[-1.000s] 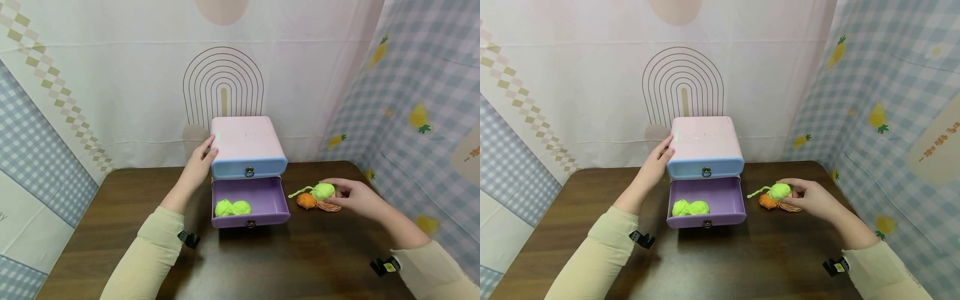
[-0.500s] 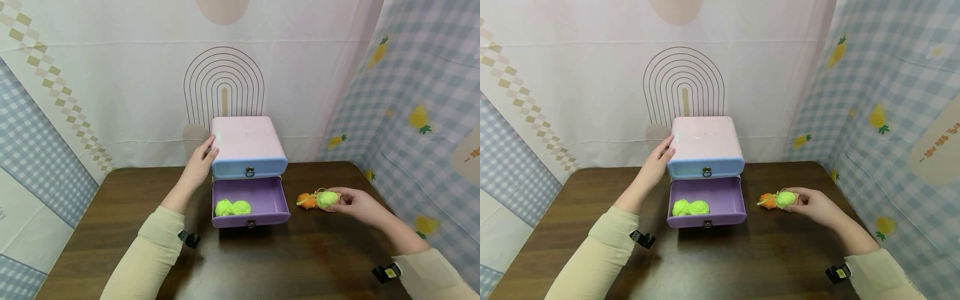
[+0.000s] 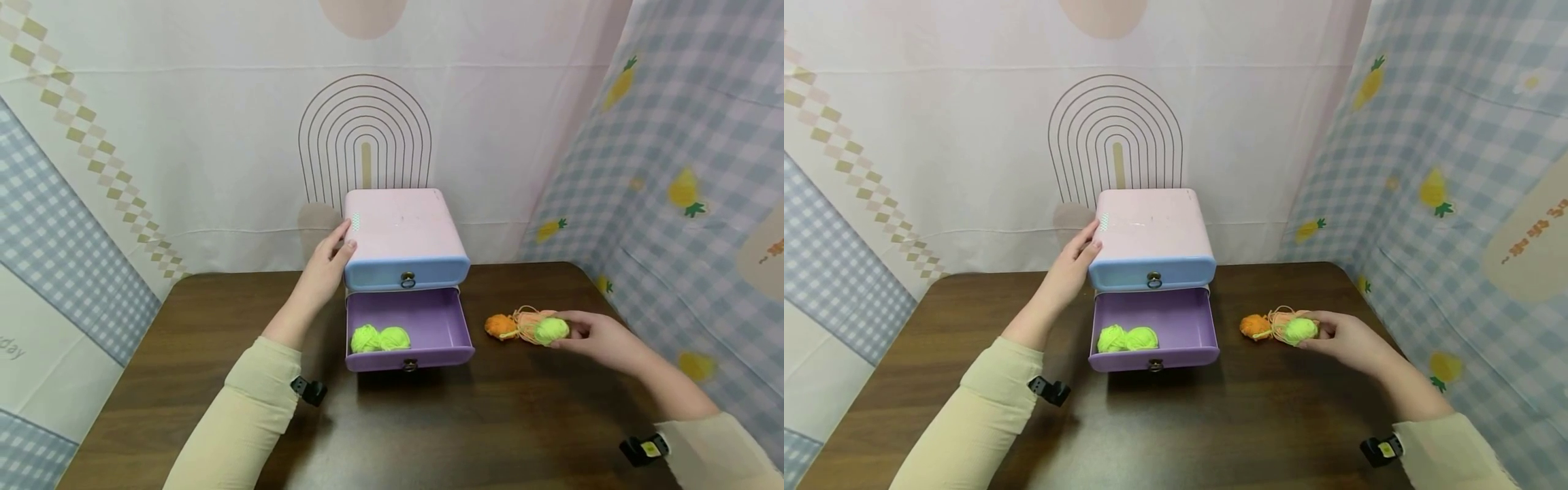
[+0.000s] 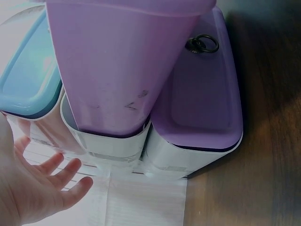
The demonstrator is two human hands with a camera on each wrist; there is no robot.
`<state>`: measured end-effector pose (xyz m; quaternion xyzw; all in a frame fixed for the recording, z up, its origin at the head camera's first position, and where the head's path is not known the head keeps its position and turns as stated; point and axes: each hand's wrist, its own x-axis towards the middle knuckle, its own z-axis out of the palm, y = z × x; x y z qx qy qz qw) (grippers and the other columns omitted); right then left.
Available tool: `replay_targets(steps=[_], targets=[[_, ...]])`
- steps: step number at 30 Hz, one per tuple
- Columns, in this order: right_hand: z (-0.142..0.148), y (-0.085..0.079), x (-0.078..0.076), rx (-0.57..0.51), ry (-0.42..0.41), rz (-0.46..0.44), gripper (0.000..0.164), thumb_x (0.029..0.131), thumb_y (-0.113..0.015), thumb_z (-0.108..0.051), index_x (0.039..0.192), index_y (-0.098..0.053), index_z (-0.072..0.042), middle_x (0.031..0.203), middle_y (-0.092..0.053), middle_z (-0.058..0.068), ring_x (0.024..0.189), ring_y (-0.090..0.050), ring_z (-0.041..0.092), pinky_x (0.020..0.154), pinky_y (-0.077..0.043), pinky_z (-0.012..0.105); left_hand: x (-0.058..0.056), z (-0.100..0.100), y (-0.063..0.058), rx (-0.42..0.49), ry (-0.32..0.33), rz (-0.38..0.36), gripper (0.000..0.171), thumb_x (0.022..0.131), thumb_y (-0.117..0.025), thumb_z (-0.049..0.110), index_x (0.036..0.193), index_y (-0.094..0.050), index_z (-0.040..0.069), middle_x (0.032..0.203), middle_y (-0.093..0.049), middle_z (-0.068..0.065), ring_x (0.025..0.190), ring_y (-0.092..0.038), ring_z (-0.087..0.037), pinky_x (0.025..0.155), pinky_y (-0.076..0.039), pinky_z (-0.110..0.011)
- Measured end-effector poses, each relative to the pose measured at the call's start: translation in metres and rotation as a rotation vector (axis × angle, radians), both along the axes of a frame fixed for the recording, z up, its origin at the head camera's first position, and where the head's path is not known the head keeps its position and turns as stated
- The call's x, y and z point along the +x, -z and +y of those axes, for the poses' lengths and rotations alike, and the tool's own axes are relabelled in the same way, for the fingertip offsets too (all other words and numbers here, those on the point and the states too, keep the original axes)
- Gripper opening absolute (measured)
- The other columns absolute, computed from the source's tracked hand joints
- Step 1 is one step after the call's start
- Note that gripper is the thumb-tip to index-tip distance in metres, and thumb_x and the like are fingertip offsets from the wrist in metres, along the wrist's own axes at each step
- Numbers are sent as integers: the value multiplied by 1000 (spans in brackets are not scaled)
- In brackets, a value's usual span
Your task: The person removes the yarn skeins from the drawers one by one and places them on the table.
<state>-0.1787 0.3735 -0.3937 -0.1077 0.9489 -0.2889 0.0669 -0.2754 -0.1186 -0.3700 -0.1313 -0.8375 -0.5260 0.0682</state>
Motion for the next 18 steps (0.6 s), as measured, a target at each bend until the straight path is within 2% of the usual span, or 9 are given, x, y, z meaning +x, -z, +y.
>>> replay_targets(steps=[13, 18], targets=[[9, -6, 5, 44, 42, -64, 64, 88, -75, -39, 134, -57, 2, 70, -51, 1, 55, -41, 10, 48, -38, 28, 1, 0, -1, 3, 5, -7, 59, 102, -44, 50, 157, -32, 29, 151, -37, -17, 122, -50, -31, 102, -40, -51], [7, -5, 4, 79, 53, -57, 64, 87, -75, -40, 133, -58, 1, 70, -51, 1, 56, -42, 11, 48, -37, 28, 1, 0, -1, -2, 10, -5, 59, 102, -44, 51, 157, -31, 30, 151, -37, -17, 121, -49, -30, 102, -40, -52]])
